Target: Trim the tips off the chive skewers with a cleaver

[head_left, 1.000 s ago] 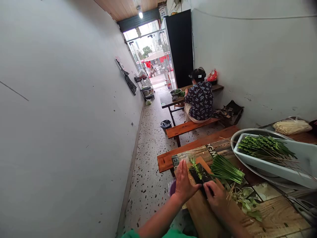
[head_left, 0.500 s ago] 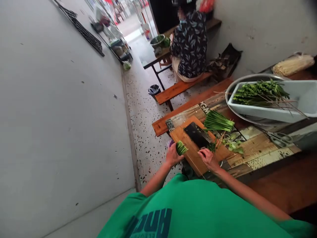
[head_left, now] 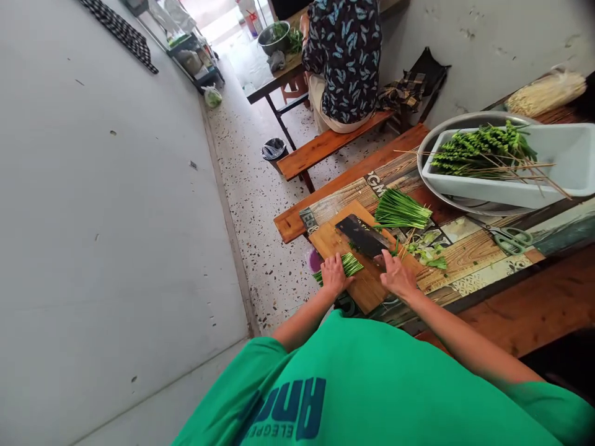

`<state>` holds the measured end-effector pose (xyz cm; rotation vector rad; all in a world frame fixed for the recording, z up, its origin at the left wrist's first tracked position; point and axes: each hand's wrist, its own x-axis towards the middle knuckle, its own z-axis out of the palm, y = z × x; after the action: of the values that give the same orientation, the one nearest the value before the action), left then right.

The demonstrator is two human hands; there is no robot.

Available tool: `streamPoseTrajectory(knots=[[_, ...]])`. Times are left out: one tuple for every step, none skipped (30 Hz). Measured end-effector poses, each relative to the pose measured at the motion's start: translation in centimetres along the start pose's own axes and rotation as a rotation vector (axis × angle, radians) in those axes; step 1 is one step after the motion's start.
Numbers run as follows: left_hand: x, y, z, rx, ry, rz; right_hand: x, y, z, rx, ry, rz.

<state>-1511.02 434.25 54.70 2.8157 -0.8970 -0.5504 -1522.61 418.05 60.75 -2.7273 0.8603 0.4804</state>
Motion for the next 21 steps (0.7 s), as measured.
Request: streamPoseTrajectory(knots=[[0.0,0.0,0.2,0.003,0.031,0.01,-0.2,0.3,-0.3,0.084,0.046,0.004],[-0.1,0.1,0.4,0.0,0.06,0.021,-0.6,0.7,-0.6,0.17,0.09,-0.001],[-0.1,0.1,0.7,-0.006,0.082,0.033,-1.0,1.0,-0.8,0.249,0.124,-0.017],[-0.2,0.0,0.9,-0.015,0.097,0.046,-1.5,1.4,-0.9,0.316,0.145,-0.038],[-0.2,0.0,1.0,-0.024,0.103,0.058,-2.0,1.6,-1.0,0.363,0.153,-0.055],[-0.3,0.1,1.2,-0.031,0.103,0.07,-2.4,1.8,-1.1,0.387,0.155,-0.071],[-0.3,0.1,1.3,-0.036,0.099,0.078,-2.9,1.8,-1.2,0.388,0.156,-0.09],[-0.3,0.2,1.3,-0.039,0.094,0.083,-3.2,1.7,-1.2,0.365,0.157,-0.115],[-0.3,0.2,1.3,-0.041,0.092,0.085,-3.5,1.6,-1.2,0.323,0.155,-0.144],[-0.3,0.3,1.3,-0.041,0.092,0.086,-3.8,1.3,-1.2,0.27,0.15,-0.173],[-0.3,0.4,1.4,-0.04,0.095,0.087,-4.0,1.0,-1.1,0.209,0.137,-0.194],[-0.3,0.4,1.4,-0.039,0.1,0.09,-4.3,0.8,-0.9,0.145,0.115,-0.204],[-0.3,0.5,1.4,-0.039,0.104,0.095,-4.6,0.5,-0.8,0.082,0.082,-0.201],[-0.3,0.5,1.5,-0.039,0.106,0.099,-4.9,0.2,-0.6,0.021,0.038,-0.191],[-0.3,0.5,1.6,-0.04,0.107,0.1,-5.2,0.0,-0.5,-0.035,-0.009,-0.179],[-0.3,0.5,1.7,-0.039,0.105,0.098,-5.5,-0.1,-0.4,-0.085,-0.057,-0.168],[-0.3,0.5,1.9,-0.035,0.103,0.093,-5.7,-0.2,-0.4,-0.127,-0.102,-0.16],[-0.3,0.5,2.0,-0.03,0.101,0.087,-6.0,-0.2,-0.3,-0.159,-0.139,-0.152],[-0.3,0.6,2.2,-0.022,0.103,0.081,-6.2,-0.2,-0.3,-0.179,-0.165,-0.146],[-0.3,0.6,2.4,-0.014,0.107,0.076,-6.3,-0.2,-0.3,-0.189,-0.182,-0.142],[-0.3,0.7,2.5,-0.005,0.111,0.075,-6.4,-0.1,-0.2,-0.192,-0.193,-0.139]])
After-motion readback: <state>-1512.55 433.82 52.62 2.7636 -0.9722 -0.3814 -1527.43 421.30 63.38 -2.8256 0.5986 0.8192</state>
